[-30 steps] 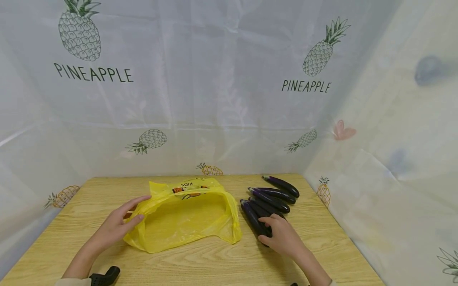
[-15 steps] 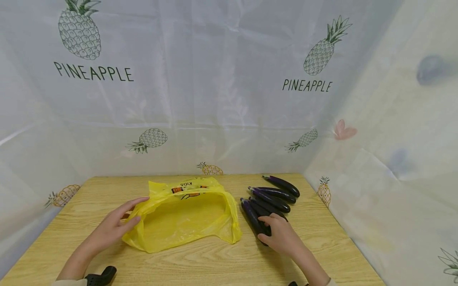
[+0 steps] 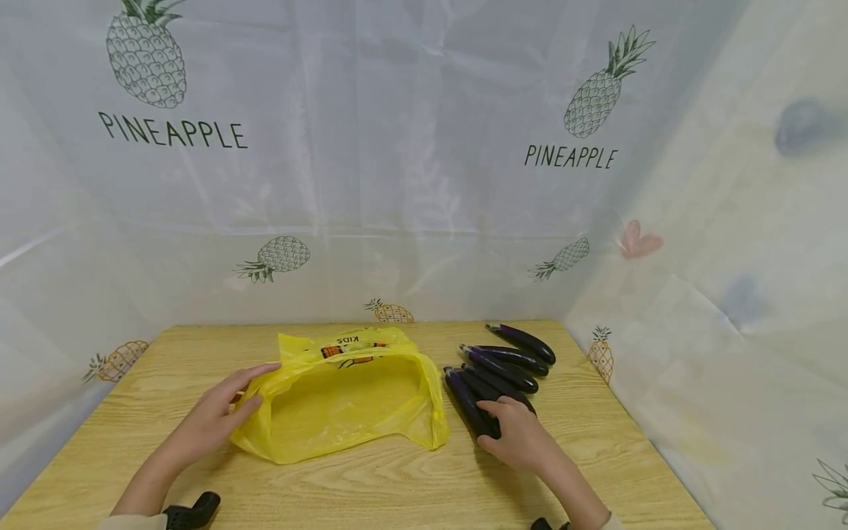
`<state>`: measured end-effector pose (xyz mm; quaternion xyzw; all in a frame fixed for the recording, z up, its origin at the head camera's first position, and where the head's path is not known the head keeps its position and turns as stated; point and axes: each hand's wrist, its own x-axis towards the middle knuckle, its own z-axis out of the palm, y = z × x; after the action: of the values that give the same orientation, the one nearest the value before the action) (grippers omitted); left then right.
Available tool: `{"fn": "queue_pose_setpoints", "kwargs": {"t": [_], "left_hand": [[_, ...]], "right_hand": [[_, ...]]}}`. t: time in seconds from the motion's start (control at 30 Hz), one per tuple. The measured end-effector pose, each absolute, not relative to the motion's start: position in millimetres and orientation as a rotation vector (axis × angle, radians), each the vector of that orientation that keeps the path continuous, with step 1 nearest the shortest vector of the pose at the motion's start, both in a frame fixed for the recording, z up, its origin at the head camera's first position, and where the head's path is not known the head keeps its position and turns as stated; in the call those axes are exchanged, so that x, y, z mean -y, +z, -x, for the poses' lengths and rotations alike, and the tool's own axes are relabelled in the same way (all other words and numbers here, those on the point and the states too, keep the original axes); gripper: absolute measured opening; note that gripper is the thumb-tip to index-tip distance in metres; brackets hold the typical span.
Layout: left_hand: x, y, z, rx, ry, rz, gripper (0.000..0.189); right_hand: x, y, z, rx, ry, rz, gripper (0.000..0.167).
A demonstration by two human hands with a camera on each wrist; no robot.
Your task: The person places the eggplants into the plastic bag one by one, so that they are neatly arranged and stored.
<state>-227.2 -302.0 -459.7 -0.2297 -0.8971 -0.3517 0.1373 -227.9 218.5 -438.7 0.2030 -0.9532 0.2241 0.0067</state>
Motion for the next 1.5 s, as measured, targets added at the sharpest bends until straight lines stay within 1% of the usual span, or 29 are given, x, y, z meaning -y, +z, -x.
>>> {"fn": "queue_pose_setpoints", "kwargs": {"t": [0.27,0.7,1.07,1.3,1.5], "left_hand": [[300,-453,231,2.624,-0.943,0.657,0.053],[296,-443,239,2.576,-0.921,0.695,0.057],[297,-445,246,2.568,-0.965,0.710,0.058],[296,-441,249,2.575,-0.972,0.705,0.057],[291,-436,247,2.565,-0.925,0.692,0.058]], "right_hand": [[-216,-439,231,3.003,0.827,-0.684,0.053],[-216,-444,232,3.003,0.882,-0.664,0.051],[-213,-447,235,2.953,0.893,-0.563,0.051],[-214,-443,239,2.915,0.892,-0.458,0.052],[-213,-433,238,2.830,0.933,-0.525,0.052]]}}
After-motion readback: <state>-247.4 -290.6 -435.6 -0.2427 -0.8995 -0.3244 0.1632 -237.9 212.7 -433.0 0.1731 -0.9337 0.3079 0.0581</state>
